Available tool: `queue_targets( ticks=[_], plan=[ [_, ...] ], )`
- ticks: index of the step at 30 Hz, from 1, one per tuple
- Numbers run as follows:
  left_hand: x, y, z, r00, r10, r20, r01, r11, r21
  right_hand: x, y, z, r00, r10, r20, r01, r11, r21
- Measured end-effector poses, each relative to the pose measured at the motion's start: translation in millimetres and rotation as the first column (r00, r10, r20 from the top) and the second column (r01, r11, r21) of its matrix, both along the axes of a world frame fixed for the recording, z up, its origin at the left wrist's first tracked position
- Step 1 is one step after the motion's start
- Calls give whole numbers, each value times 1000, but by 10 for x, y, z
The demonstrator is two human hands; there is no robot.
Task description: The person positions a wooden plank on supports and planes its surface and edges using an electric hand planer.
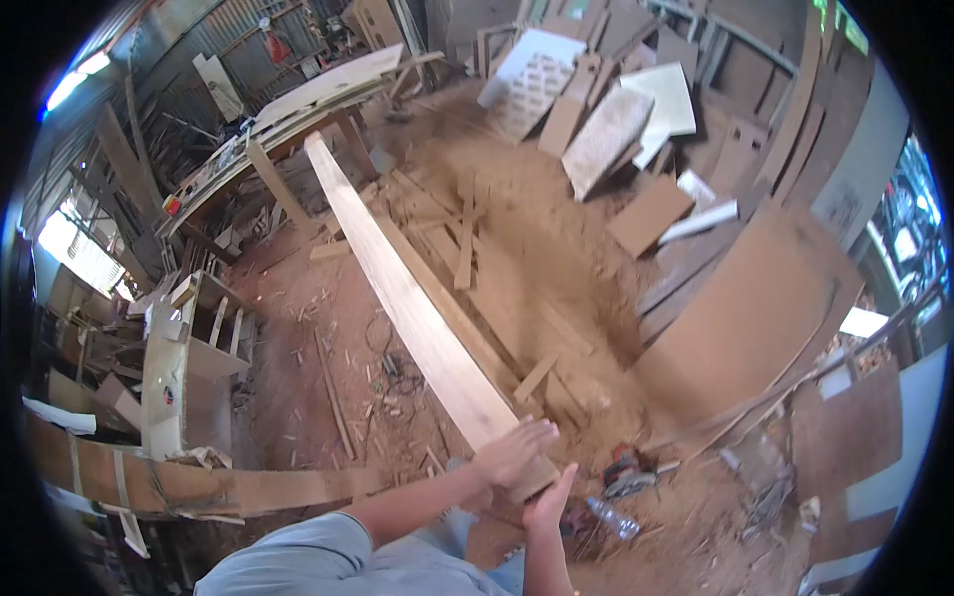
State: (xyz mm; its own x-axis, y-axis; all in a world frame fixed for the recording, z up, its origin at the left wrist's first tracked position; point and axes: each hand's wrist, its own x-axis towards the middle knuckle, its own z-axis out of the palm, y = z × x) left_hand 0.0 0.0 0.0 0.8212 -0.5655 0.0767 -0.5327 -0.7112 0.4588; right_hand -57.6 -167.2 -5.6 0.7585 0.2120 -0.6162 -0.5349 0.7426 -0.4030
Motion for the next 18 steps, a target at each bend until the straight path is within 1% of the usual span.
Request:
queue_targets(
  ticks=[1, 2, 3, 4, 5, 6, 7, 8, 9, 11, 12, 14, 15, 17, 18],
  plan=[
    [83, -79, -152, 1000, -23, -17, 23, 999, -22, 104, -26, -309, 998, -37, -47, 34, 998, -50],
    [174, -206, -329, 999, -25, -34, 25, 1000, 12, 206, -71, -579, 993, -78, -94, 68, 992, -103],
    [-229, -294, 315, 995, -38, -89, 27, 993, -116, -195, -101, 304, 988, -112, -105, 77, 954, -290],
    [-212, -222, 325, 993, -42, -109, 31, 995, -97, -131, 14, 309, 988, -130, -88, 95, 940, -329],
    [-249, -34, 290, 997, -38, -66, 31, 994, -105, -50, 177, 302, 986, -149, -69, 115, 927, -357],
    [-312, 393, 253, 999, -33, -27, 31, 997, -75, 7, 476, 302, 977, -164, -140, 92, 904, -417],
    [-317, 528, 298, 1000, -23, 6, 23, 995, -101, 61, 445, 330, 969, -195, -150, 101, 870, -482],
    [-342, 707, 314, 998, -43, -51, 41, 998, -50, 89, 427, 342, 961, -224, -162, 103, 832, -545],
    [-372, 1007, 433, 995, -31, -95, 33, 999, 21, 90, 537, 346, 951, -249, -184, 98, 805, -585],
    [-360, 1417, 671, 983, 9, -181, 17, 990, 142, 126, 543, 296, 957, -272, -97, 166, 794, -585],
    [-406, 1652, 645, 987, 46, -156, -22, 988, 151, 112, 486, 97, 964, -238, -117, 109, 758, -643],
    [-402, 1974, 508, 988, 119, -94, -105, 984, 146, 53, 295, -275, 966, -228, -119, 64, 661, -747],
    [-402, 2144, 589, 974, 166, -153, -137, 973, 185, 56, 278, -293, 966, -227, -125, 45, 622, -782],
    [-333, 2395, 832, 930, 257, -264, -193, 950, 246, 102, 303, -258, 966, -217, -138, 16, 585, -811],
    [-302, 2544, 892, 917, 302, -262, -232, 936, 266, 91, 313, -232, 965, -216, -149, 1, 572, -821]
  ],
)
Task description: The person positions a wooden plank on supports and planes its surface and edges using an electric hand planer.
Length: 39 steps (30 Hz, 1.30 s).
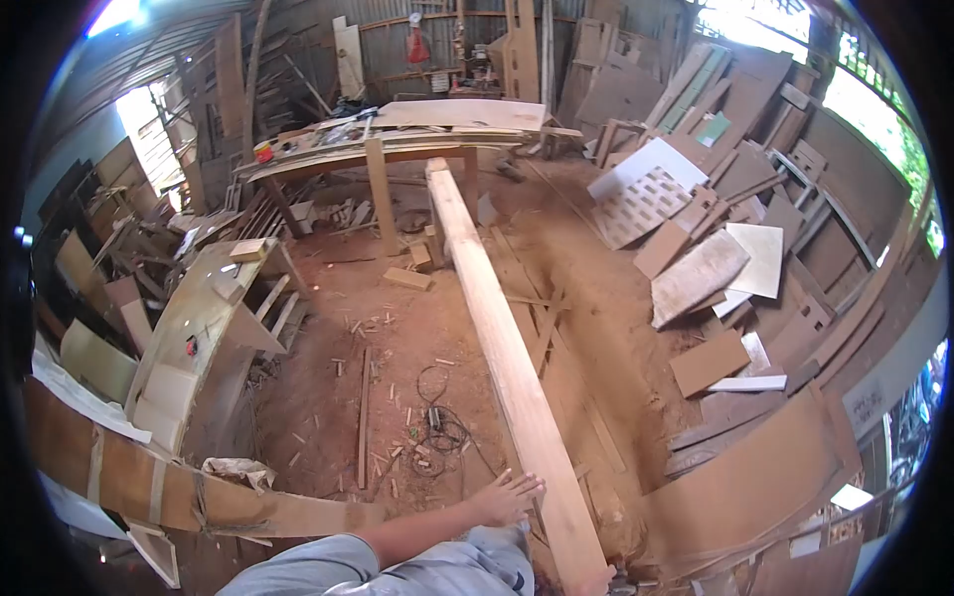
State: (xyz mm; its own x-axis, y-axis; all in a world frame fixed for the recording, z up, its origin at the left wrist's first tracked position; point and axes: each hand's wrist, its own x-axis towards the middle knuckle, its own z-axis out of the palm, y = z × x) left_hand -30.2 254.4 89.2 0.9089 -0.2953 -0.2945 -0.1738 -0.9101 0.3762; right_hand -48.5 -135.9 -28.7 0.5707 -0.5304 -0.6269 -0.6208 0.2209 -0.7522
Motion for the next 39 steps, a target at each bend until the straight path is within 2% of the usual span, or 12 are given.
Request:
queue_targets(
  ticks=[5, 11, 18, 19, 20, 21, 23, 25, 27, 32, 35, 39],
  plan=[
    [178, 605, -126, 975, 210, -69, -216, 973, -86, -33, 71, 174, 999, 19, -51, -22, 998, -60],
    [961, 1535, -280, 855, 492, -164, -513, 757, -406, 14, 278, 620, 995, 11, -101, -23, 993, -118],
    [2271, 2250, -356, 889, 382, 251, -388, 921, -26, 623, 1425, 2072, 991, 13, -132, -48, 961, -271],
    [2381, 2351, -418, 904, 357, 235, -361, 932, -30, 776, 1613, 2235, 993, 43, -114, -83, 926, -369],
    [2477, 2439, -461, 914, 338, 223, -339, 940, -37, 907, 1708, 1951, 984, 137, -111, -176, 758, -628],
    [2582, 2524, -412, 927, 303, 219, -307, 952, -17, 1036, 1801, 1668, 973, 170, -156, -221, 490, -843],
    [2679, 2585, -288, 947, 252, 200, -260, 966, 14, 1388, 1957, 986, 837, 464, -291, -370, 87, -925],
    [2732, 2648, -338, 961, 228, 159, -235, 972, 27, 1840, 2613, 944, 693, 693, -199, -521, 291, -802],
    [2737, 2737, -333, 973, 199, 119, -205, 978, 41, 2277, 3326, 1153, 543, 826, -152, -681, 328, -654],
    [2900, 3159, -404, 998, 9, 66, -9, 1000, -1, 2871, 4605, 1295, 184, 947, -265, -718, -54, -694],
    [3171, 3511, -301, 1000, -10, 28, 10, 1000, -15, 3002, 4922, 1111, 206, 916, -344, -718, -97, -689],
    [3624, 4155, -567, 958, 240, 157, -231, 970, -75, 3050, 4974, 1048, 224, 923, -314, -796, -12, -605]
  ],
)
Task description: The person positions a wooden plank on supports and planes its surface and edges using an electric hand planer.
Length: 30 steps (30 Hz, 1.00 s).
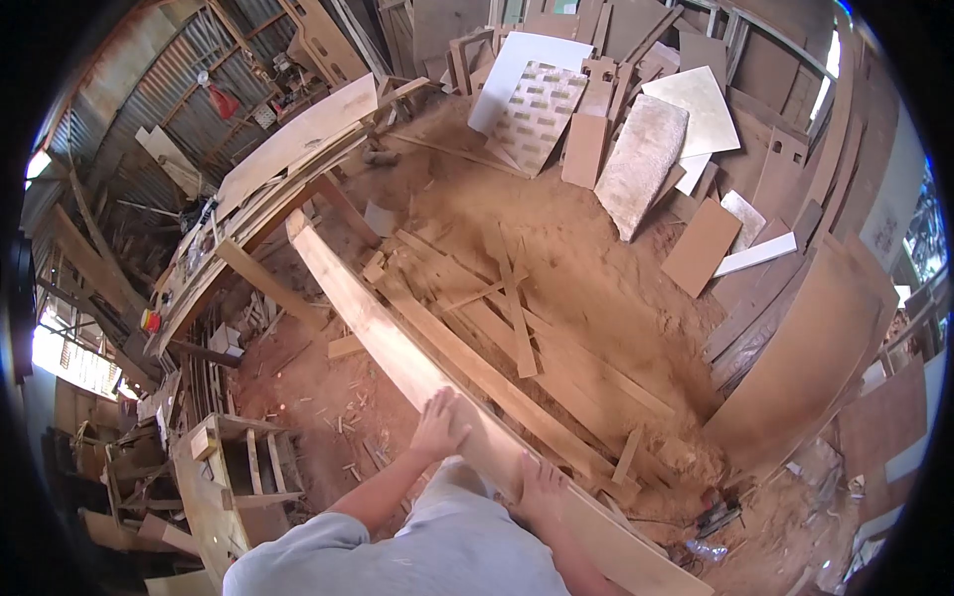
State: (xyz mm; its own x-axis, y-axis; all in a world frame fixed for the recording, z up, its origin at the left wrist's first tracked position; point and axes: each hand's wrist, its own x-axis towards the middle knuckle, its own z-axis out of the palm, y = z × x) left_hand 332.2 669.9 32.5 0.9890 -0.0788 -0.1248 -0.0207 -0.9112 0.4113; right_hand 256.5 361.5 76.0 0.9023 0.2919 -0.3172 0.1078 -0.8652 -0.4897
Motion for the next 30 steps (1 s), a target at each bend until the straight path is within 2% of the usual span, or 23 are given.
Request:
queue_targets(
  ticks=[3, 5, 6, 7, 8, 9, 10, 12, 13, 15, 18, 19, 22, 24, 28, 30],
  plan=[
    [422, 476, 155, 955, 229, 188, -221, 973, -63, 119, 42, 20, 997, 38, -72, -44, 994, -96],
    [685, 842, -180, 811, 476, 339, -491, 870, -48, 187, 82, 93, 992, 47, -120, -66, 985, -161],
    [737, 958, -340, 703, 589, 399, -625, 779, -51, 241, 99, 109, 990, 31, -136, -53, 986, -160],
    [850, 1019, -342, 634, 729, 258, -646, 683, -341, 304, 104, 128, 988, 25, -155, -50, 986, -160],
    [981, 1129, -348, 564, 821, 81, -642, 498, -583, 348, 104, 138, 983, 23, -180, -52, 986, -157],
    [1084, 1220, -332, 503, 857, -114, -603, 254, -756, 374, 31, 110, 983, 60, -173, -80, 991, -112],
    [1190, 1313, -363, 391, 869, -304, -650, 26, -760, 444, 45, 178, 978, 55, -199, -80, 990, -120],
    [1404, 1412, -426, 173, 745, -645, -650, -405, -643, 554, 49, 355, 972, 22, -236, -56, 989, -137],
    [1427, 1463, -395, 233, 652, -722, -620, -472, -627, 596, 49, 438, 970, -11, -241, -10, 996, -84],
    [1514, 1483, -301, 372, 431, -822, -558, -604, -569, 660, 64, 641, 967, -50, -249, 28, 996, -90],
    [1740, 1492, -88, 312, 416, -854, -665, -547, -509, 730, 53, 804, 949, -123, -290, 118, 992, -35],
    [1815, 1469, -138, 333, 417, -846, -656, -542, -525, 739, 52, 847, 939, -146, -312, 150, 989, -10],
    [2052, 1458, -444, 401, 393, -827, -633, -534, -561, 833, 235, 1139, 951, -178, -254, 148, 980, -131],
    [2358, 1479, -650, 468, 341, -815, -617, -535, -578, 1014, 451, 1280, 966, -206, -158, 182, 971, -152],
    [3040, 1474, -1063, 402, 379, -833, -640, -534, -552, 1561, 799, 1324, 988, -154, -15, 147, 966, -213],
    [3311, 1507, -1364, 350, 381, -856, -668, -539, -514, 1878, 975, 1334, 983, -174, -54, 156, 957, -244]
  ],
)
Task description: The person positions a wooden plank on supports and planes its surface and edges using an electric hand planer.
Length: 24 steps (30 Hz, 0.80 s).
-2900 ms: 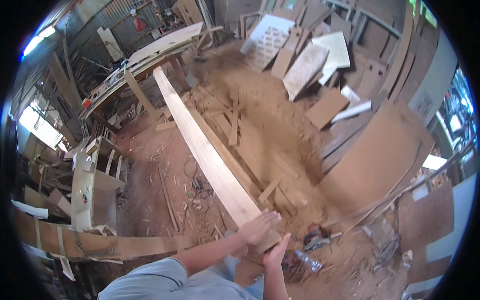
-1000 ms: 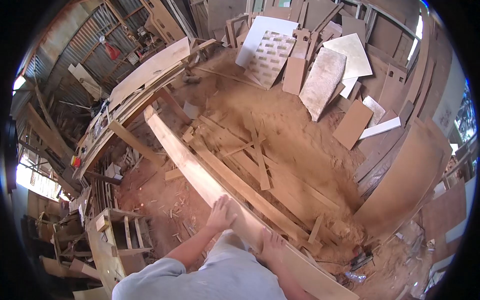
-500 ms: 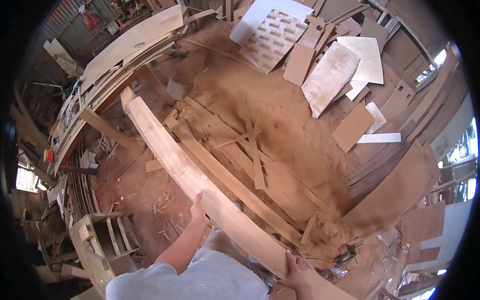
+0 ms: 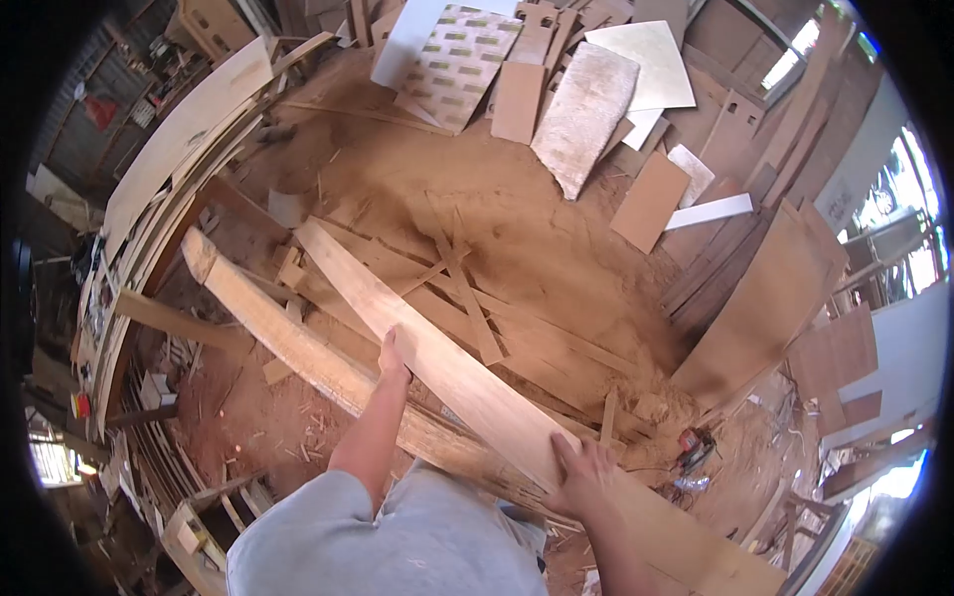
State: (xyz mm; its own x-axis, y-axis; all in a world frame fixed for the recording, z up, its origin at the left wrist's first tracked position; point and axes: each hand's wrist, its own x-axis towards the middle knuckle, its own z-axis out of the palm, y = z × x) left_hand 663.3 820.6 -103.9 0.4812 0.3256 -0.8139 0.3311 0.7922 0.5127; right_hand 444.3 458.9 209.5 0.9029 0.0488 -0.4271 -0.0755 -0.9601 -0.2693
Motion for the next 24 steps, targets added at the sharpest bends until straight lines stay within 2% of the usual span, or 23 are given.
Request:
queue_targets(
  ticks=[1, 4, 7, 8, 10, 11, 12, 13, 14, 15, 16, 17, 20, 23, 24],
  plan=[
    [107, 7, -169, 999, -3, -50, 5, 999, 32, 162, 82, -7, 1000, -8, -22, 7, 1000, -11],
    [244, -67, -825, 991, -132, -3, 132, 991, 28, 553, 195, -165, 993, 2, -120, -14, 995, -94],
    [209, -132, -1124, 975, -222, 25, 221, 941, -257, 842, 187, -446, 995, 44, -92, -53, 993, -102],
    [155, -232, -1151, 955, -283, -91, 266, 950, -165, 847, 149, -583, 995, 44, -86, -52, 994, -92],
    [45, -521, -824, 875, -365, -318, 385, 923, 0, 668, -59, -1209, 979, 164, 122, -142, 974, -175],
    [-73, -643, -596, 772, -576, -268, 619, 776, 117, 570, -169, -1468, 947, 234, 218, -186, 958, -220],
    [-267, -792, -414, 617, -749, -241, 786, 571, 237, 515, -324, -1687, 962, 220, 164, -184, 961, -208],
    [-400, -876, -246, 414, -878, -242, 876, 312, 367, 557, -429, -1854, 973, 195, 122, -171, 968, -186],
    [-589, -950, -162, 179, -916, -359, 891, -4, 454, 596, -517, -2017, 983, 162, 83, -147, 976, -161],
    [-803, -1093, -17, -12, -898, -439, 867, -228, 443, 607, -622, -2188, 986, 153, 59, -142, 977, -161],
    [-1017, -1238, 126, -188, -840, -508, 790, -437, 430, 574, -762, -2403, 989, 145, 29, -139, 977, -163],
    [-1154, -1395, 430, -320, -791, -522, 751, -548, 370, 555, -878, -2587, 990, 139, 4, -137, 977, -163],
    [-1477, -1749, 581, -272, -676, -685, 543, -695, 471, 450, -1297, -3350, 986, 128, -107, -149, 965, -215],
    [-1531, -1804, 492, 32, -756, -653, 419, -583, 696, 236, -1672, -4309, 984, 157, -82, -174, 947, -270],
    [-1518, -1803, 494, 28, -760, -650, 416, -582, 698, 222, -1770, -4570, 984, 151, -91, -170, 951, -258]
  ],
)
